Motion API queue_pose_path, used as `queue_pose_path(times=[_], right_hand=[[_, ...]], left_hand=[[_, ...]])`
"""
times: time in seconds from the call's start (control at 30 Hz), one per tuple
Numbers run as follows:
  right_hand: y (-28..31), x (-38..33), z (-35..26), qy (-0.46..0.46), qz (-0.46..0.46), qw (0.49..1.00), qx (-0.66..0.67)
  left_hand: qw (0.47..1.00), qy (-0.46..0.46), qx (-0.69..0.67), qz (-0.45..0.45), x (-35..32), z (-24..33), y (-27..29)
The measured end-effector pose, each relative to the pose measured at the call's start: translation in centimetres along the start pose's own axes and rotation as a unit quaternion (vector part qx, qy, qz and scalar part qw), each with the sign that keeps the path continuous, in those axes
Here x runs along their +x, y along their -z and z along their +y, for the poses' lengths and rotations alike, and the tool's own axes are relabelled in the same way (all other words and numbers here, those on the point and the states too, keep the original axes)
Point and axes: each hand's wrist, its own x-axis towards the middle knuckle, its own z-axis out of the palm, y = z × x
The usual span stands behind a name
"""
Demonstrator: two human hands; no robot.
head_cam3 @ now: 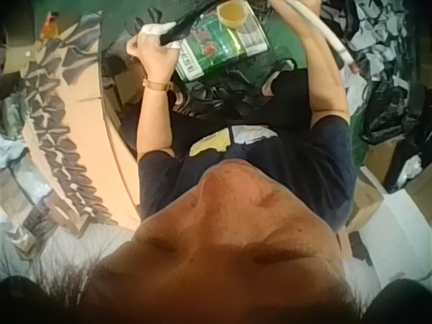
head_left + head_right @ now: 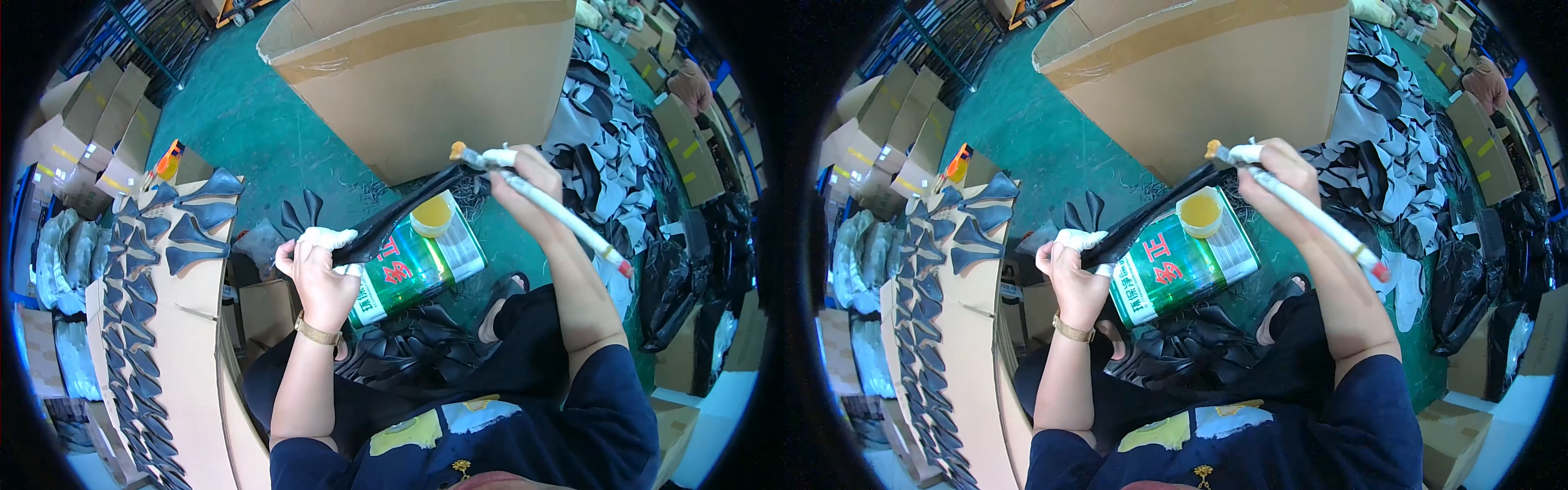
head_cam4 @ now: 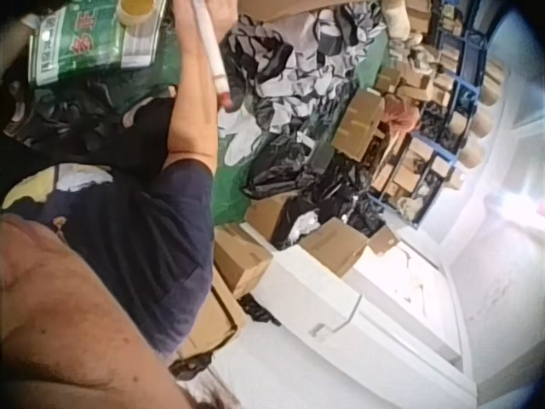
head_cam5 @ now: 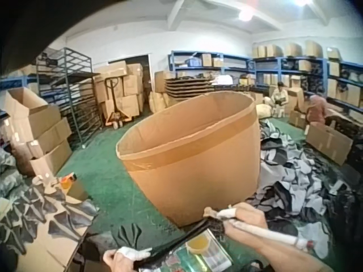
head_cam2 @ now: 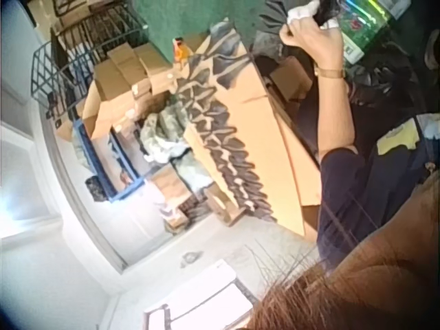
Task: The person dips a brush into glue and applies the adhesive along the edges of bicycle seat components by hand.
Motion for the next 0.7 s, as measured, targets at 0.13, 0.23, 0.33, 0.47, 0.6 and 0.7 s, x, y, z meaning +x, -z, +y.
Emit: queue_pose_path(times=[0.13,0.23,0.33,0.47,0.6,0.7], right_hand=[[0.3,-0.5,-1.2,-0.002,0.004,1.000,0.003],[-0.1,-1.5,-1.7,-0.008,0.010,1.000,0.001],[-0.4,-1.3,-1.6,-0.009,0.016,1.000,0.003],[0.5,-0.7,-0.6,-0.009,0.021,1.000,0.005],[0.6,-1.2,-1.9,-0.013,0.026,1.000,0.007],[0.5,-1.2,-1.5,-0.019,0.038,0.999,0.006]], left_hand=[[1.000,-0.003,0.013,0.001,0.0,0.0,0.1],[1.000,-0.016,0.015,-0.001,0.0,0.1,0.0],[0.999,-0.025,0.022,0.005,0.0,0.1,0.2],[0.999,-0.026,0.037,0.008,-0.2,-0.1,0.3],[0.998,-0.040,0.038,0.015,0.0,0.3,0.4],[0.998,-0.046,0.038,0.026,0.1,0.4,0.4]])
